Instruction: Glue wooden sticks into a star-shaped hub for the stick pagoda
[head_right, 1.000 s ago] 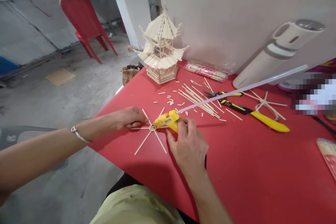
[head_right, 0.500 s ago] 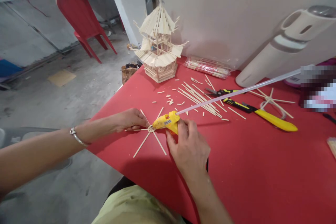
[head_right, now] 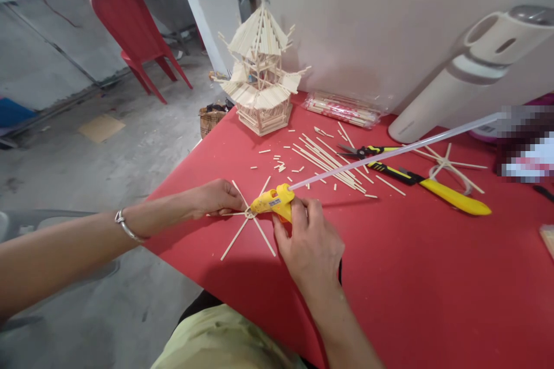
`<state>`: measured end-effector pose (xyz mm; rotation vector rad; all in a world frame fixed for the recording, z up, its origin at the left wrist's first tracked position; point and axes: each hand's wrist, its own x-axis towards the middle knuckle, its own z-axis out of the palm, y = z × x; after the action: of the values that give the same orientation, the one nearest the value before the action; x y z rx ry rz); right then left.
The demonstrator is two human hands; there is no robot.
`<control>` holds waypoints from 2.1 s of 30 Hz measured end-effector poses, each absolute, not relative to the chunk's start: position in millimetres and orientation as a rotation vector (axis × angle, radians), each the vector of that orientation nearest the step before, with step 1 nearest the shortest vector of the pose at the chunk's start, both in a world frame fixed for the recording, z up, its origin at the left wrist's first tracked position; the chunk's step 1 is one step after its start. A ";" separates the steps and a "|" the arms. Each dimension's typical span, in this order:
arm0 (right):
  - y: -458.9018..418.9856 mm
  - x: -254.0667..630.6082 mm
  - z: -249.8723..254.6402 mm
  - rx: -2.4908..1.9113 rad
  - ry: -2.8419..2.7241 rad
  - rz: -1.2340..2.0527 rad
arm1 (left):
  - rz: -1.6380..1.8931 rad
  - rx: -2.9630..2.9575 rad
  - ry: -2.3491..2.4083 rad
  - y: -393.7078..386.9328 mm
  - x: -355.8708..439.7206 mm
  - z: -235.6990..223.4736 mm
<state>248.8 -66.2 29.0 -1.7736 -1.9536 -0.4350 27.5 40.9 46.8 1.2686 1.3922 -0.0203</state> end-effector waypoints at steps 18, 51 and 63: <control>-52.1 250.3 18.2 -2.130 -1.507 0.448 | 0.012 1.282 1.351 39.4 26.5 46.9; -41.5 238.9 6.5 -2.214 -1.534 0.336 | 0.028 1.268 1.378 38.5 31.3 45.6; -41.5 239.7 4.7 -2.199 -1.538 0.309 | 0.046 1.276 1.400 36.8 30.0 42.8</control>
<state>239.7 -41.5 4.7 -2.1989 -1.5382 0.3091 30.0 36.8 42.8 1.2763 1.3997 0.0458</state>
